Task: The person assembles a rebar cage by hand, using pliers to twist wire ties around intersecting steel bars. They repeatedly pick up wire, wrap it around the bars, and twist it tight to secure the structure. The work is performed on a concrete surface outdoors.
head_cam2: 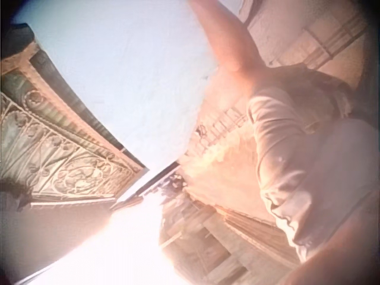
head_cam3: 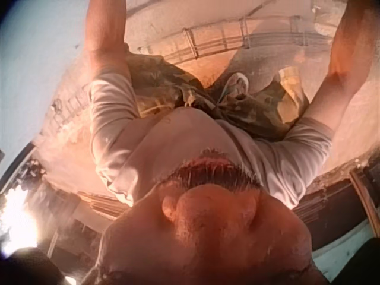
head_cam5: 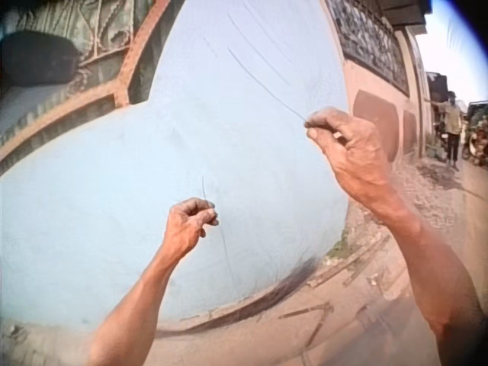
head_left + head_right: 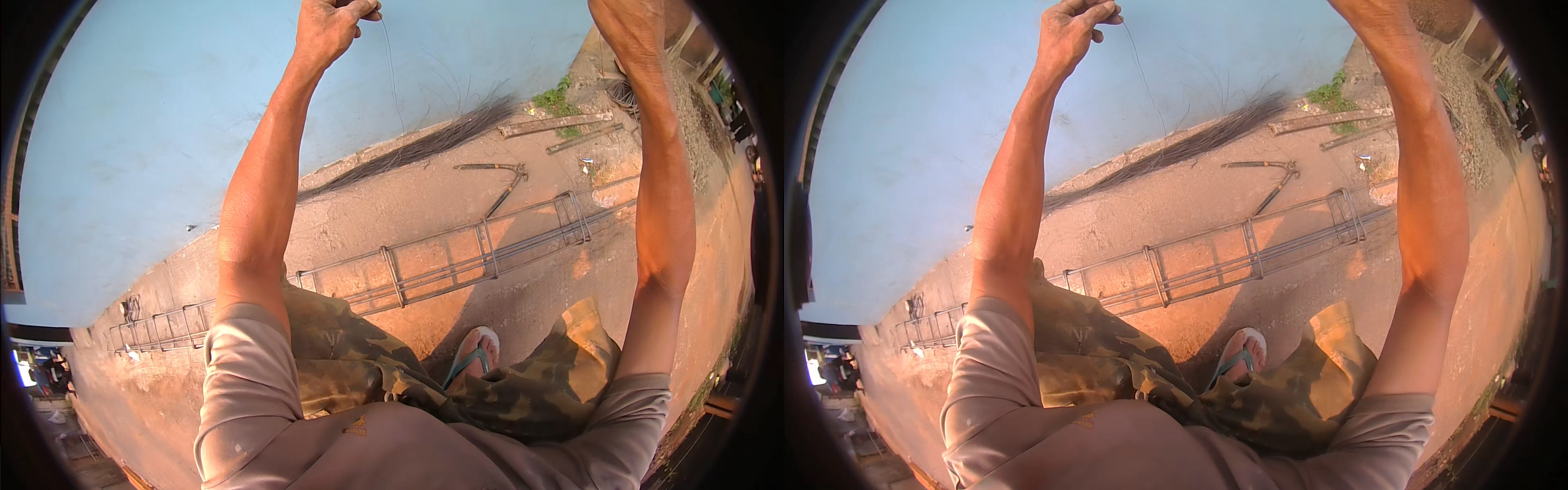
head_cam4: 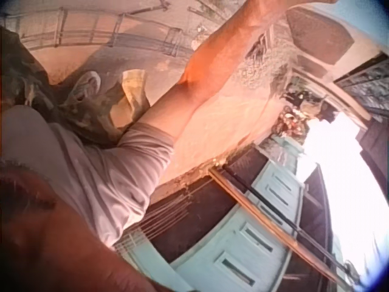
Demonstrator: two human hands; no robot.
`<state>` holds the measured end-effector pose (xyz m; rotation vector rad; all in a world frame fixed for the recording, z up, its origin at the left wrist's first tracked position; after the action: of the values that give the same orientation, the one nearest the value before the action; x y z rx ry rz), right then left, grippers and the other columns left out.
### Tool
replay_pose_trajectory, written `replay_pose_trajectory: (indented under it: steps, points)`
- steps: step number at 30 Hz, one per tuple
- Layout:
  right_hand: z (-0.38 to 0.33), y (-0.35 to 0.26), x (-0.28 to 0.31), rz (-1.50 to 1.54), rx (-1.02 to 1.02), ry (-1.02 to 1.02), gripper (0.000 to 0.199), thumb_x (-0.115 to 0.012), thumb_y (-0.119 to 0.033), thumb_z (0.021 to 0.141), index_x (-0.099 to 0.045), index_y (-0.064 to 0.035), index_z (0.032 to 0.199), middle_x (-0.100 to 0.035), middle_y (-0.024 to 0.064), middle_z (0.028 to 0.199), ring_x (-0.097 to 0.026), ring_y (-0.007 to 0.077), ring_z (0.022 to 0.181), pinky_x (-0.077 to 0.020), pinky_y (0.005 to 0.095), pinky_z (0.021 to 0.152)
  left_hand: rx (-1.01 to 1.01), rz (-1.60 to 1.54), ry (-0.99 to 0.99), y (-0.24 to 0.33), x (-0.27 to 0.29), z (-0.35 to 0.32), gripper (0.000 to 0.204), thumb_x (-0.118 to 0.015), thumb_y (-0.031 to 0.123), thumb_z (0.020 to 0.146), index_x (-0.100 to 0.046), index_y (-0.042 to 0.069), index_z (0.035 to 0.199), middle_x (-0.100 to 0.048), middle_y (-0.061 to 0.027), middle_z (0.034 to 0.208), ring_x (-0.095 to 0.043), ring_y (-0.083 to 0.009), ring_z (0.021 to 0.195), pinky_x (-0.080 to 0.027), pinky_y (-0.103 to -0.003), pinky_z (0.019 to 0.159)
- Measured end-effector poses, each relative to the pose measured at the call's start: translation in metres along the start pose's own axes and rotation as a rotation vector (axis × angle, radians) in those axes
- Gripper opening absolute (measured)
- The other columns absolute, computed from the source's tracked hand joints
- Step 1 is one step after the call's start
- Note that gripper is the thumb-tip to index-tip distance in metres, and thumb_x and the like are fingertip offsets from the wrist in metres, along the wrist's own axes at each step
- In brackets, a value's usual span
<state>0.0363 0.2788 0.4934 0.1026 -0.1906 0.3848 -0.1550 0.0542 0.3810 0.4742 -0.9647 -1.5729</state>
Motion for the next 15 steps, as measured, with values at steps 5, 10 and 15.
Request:
replay_pose_trajectory:
  steps: [5, 10, 15]
  points:
    - [-0.028, 0.006, -0.046, 0.228, -0.1, -0.132, 0.008, -0.063, -0.004, 0.09, -0.066, 0.0016, 0.095, -0.066, 0.0136, 0.079, -0.06, 0.0179, 0.069, -0.0469, 0.0302, 0.063, -0.188, -0.187, 0.473, 0.04, 0.055, 0.008, 0.015, -0.064, 0.01, 0.088, -0.067, -0.003, 0.094, -0.069, -0.0081, 0.079, -0.068, -0.0152, 0.074, -0.05, -0.026, 0.056]
    - [-0.005, -0.008, -0.049, 0.205, -0.199, -0.14, 0.019, -0.061, -0.017, 0.095, -0.068, -0.0025, 0.104, -0.069, 0.0077, 0.084, -0.064, 0.0151, 0.073, -0.0517, 0.0293, 0.066, -0.346, -0.092, 0.475, 0.094, 0.08, 0.001, 0.023, -0.064, 0.012, 0.091, -0.067, -0.004, 0.107, -0.071, -0.0124, 0.091, -0.07, -0.0189, 0.086, -0.055, -0.03, 0.067]
    - [-0.001, -0.031, -0.094, 0.453, -0.455, -0.246, 0.019, -0.057, -0.015, 0.096, -0.068, -0.0003, 0.101, -0.069, 0.0097, 0.079, -0.067, 0.0164, 0.072, -0.0527, 0.0314, 0.066, -0.151, -0.074, 0.183, 0.07, 0.016, -0.007, 0.022, -0.068, 0.01, 0.087, -0.069, -0.006, 0.103, -0.071, -0.0114, 0.084, -0.068, -0.0153, 0.074, -0.05, -0.026, 0.058]
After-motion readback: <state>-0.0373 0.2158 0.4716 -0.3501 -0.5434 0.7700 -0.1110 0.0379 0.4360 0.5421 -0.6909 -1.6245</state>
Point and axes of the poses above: each hand's wrist, its own z-axis towards the middle knuckle, its own x-axis out of the back of the hand, y = z × x, the point moved 2 cm from there along z, towards the middle knuckle
